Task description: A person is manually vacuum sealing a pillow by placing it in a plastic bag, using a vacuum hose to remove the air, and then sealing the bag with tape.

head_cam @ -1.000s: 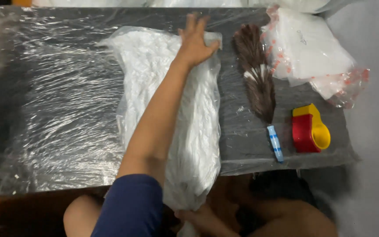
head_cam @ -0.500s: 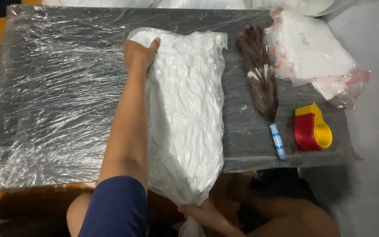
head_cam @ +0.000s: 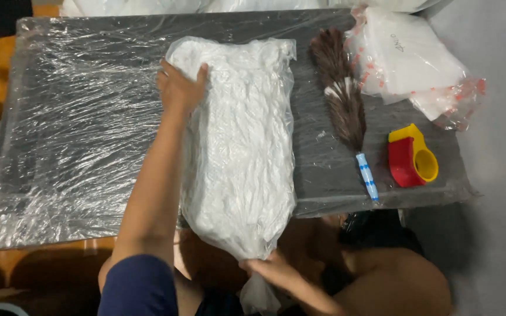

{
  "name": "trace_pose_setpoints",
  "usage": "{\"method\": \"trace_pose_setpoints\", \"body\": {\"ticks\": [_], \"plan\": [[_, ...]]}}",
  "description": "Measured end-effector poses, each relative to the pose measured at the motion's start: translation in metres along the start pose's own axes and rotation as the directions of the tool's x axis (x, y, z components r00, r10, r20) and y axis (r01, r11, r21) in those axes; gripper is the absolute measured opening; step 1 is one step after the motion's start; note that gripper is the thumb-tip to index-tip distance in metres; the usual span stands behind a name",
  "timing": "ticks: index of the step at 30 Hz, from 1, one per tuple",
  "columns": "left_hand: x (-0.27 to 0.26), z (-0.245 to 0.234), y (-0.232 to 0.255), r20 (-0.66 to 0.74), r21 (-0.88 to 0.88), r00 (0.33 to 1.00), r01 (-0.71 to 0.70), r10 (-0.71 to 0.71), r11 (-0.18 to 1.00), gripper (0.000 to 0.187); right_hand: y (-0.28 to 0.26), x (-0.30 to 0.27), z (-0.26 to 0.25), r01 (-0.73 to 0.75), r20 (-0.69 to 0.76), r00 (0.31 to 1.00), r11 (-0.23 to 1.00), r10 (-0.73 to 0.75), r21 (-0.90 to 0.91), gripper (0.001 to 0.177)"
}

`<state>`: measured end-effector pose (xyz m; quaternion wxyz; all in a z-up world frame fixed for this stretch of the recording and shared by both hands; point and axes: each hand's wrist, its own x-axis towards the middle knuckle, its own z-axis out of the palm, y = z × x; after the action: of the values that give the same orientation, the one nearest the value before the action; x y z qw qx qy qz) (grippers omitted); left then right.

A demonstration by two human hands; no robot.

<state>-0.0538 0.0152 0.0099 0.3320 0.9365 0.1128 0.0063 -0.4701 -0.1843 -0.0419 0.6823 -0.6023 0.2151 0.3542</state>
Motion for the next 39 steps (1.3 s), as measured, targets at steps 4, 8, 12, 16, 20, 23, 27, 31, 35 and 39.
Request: {"method": "trace_pose_setpoints", "body": {"ticks": [4, 8, 12, 16, 20, 23, 27, 31, 35, 39], "plan": [[-0.102, -0.058, 0.018, 0.094, 0.286, 0.995, 0.002, -0.030, 0.958, 0.102, -0.034, -0.019, 0.009, -0.027, -0.047, 0.998, 0.998, 0.030, 0.055, 0.027], [-0.149, -0.054, 0.005, 0.217, 0.192, 0.966, 0.099, -0.141, 0.976, 0.117, -0.029, -0.017, 0.009, 0.003, -0.028, 1.000, 0.992, 0.000, 0.123, 0.030], [-0.139, -0.036, -0.013, 0.159, 0.035, 0.987, 0.026, -0.032, 0.999, 0.100, -0.035, -0.019, 0.012, 0.060, -0.010, 0.998, 0.989, -0.059, 0.139, 0.026], [-0.138, -0.038, -0.011, 0.179, -0.049, 0.983, 0.048, -0.038, 0.998, 0.081, -0.045, -0.020, 0.015, 0.067, -0.031, 0.998, 0.990, -0.064, 0.127, 0.036], [-0.140, -0.019, -0.024, -0.007, 0.101, 0.995, -0.100, 0.101, 0.990, 0.079, -0.046, -0.023, 0.017, 0.106, -0.058, 0.993, 0.990, -0.101, 0.089, 0.021], [-0.181, -0.042, 0.021, -0.004, 0.195, 0.987, -0.156, 0.160, 0.968, 0.108, -0.038, -0.017, 0.015, 0.107, -0.049, 0.994, 0.989, -0.103, 0.103, 0.026], [-0.210, -0.023, 0.051, 0.265, 0.359, 0.954, -0.233, 0.141, 0.904, 0.119, -0.035, -0.015, 0.013, 0.140, -0.028, 0.990, 0.985, -0.138, 0.102, 0.011], [-0.215, 0.007, 0.041, 0.268, 0.351, 0.920, -0.371, 0.287, 0.860, 0.125, -0.040, -0.020, 0.016, 0.108, -0.074, 0.992, 0.994, -0.106, 0.025, 0.019], [-0.235, -0.022, 0.062, 0.289, 0.349, 0.935, -0.301, 0.204, 0.887, 0.118, -0.033, -0.017, 0.026, 0.146, -0.269, 0.955, 0.987, -0.124, 0.062, 0.022], [-0.235, -0.017, 0.058, 0.277, 0.325, 0.938, -0.297, 0.210, 0.898, 0.117, -0.032, -0.018, 0.027, 0.143, -0.283, 0.952, 0.987, -0.115, 0.078, 0.023]]}}
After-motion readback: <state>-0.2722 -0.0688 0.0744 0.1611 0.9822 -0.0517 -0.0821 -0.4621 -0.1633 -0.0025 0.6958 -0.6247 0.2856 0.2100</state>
